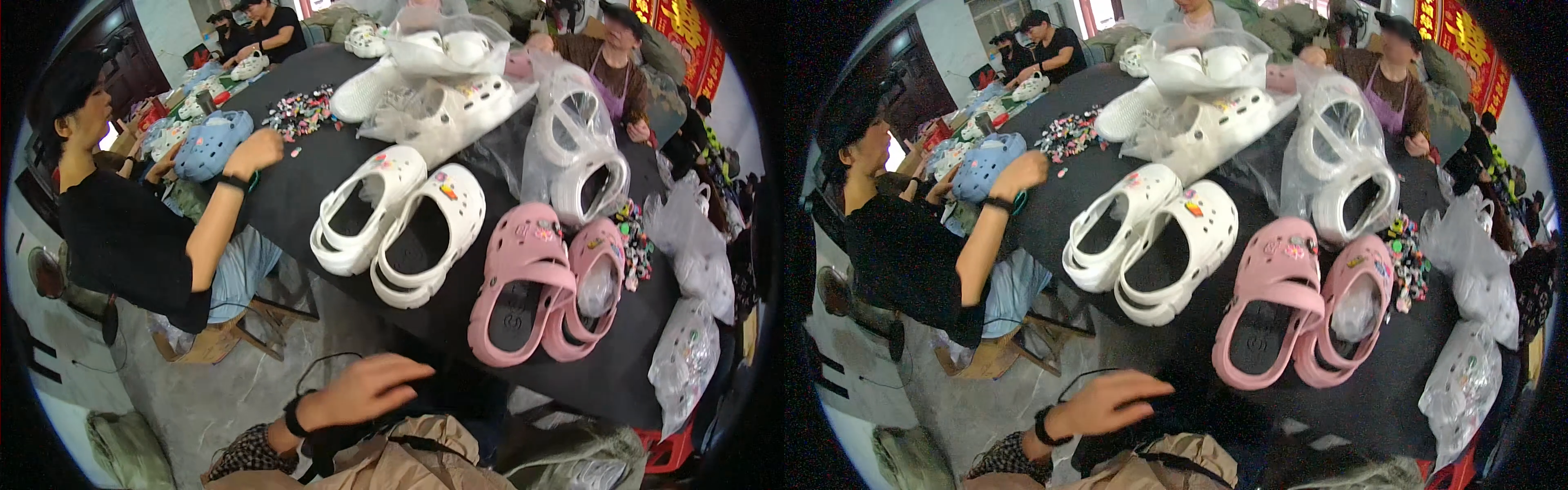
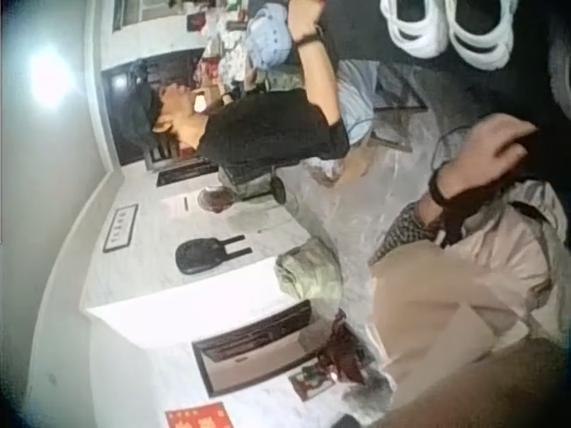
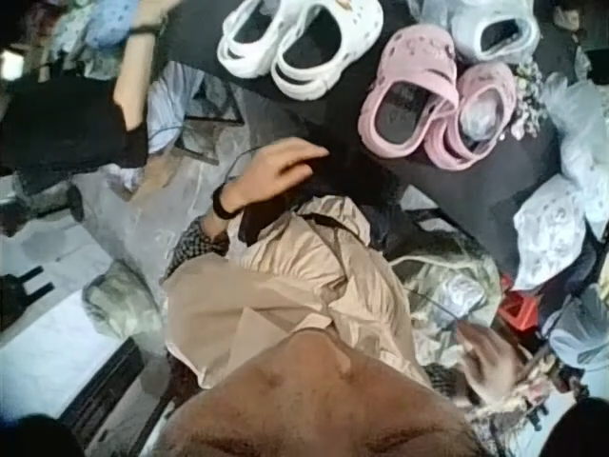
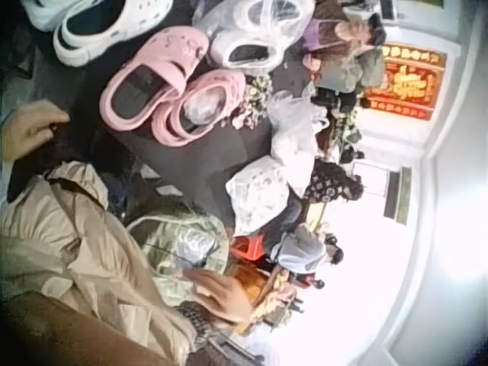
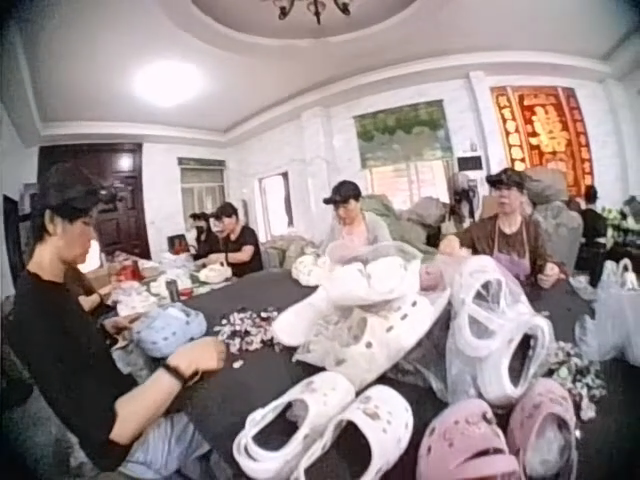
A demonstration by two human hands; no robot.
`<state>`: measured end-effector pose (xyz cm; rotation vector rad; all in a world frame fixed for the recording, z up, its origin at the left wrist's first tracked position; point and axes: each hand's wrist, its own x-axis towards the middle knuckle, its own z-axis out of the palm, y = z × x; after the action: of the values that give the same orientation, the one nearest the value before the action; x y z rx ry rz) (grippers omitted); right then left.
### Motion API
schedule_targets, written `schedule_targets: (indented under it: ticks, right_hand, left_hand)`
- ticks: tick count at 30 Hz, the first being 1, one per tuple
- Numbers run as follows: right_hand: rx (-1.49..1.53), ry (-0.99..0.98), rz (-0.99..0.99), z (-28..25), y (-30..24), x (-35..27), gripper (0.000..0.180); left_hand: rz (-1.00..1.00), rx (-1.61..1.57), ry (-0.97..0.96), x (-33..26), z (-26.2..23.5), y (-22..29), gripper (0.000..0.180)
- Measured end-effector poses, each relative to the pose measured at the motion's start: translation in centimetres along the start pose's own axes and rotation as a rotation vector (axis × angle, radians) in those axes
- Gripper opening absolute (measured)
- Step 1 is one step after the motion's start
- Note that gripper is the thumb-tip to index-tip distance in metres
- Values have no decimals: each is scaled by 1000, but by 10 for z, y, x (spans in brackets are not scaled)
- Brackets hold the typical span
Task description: Applying decorative charms and accessories to foam clogs at a manufacturing station.
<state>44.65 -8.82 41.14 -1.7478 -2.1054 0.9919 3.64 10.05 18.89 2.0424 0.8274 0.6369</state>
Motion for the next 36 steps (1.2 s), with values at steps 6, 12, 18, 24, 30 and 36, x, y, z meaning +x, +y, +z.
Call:
schedule_targets:
  ticks: [6, 12, 18, 24, 30, 36]
  right_hand:
    - [21, -94, 406, 248, 204, 29, 24]
    - [260, 378, 568, 417, 402, 66, 34]
    - [275, 316, 404, 396, 414, 160, 36]
    - [293, 220, 296, 368, 447, 256, 37]
    - [286, 112, 202, 327, 478, 346, 38]
    - [236, 3, 106, 302, 470, 353, 39]
  left_hand:
    - [-763, 313, -352, -97, 34, -152, 58]
    - [-1083, 132, -365, -160, 104, -291, 91]
    - [-1282, -10, -444, -171, 150, -308, 122]
    - [-1289, -39, -523, -109, 113, -308, 124]
    - [-1200, 8, -479, -38, 79, -312, 113]
    - [-1088, 28, -418, -58, 96, -292, 103]
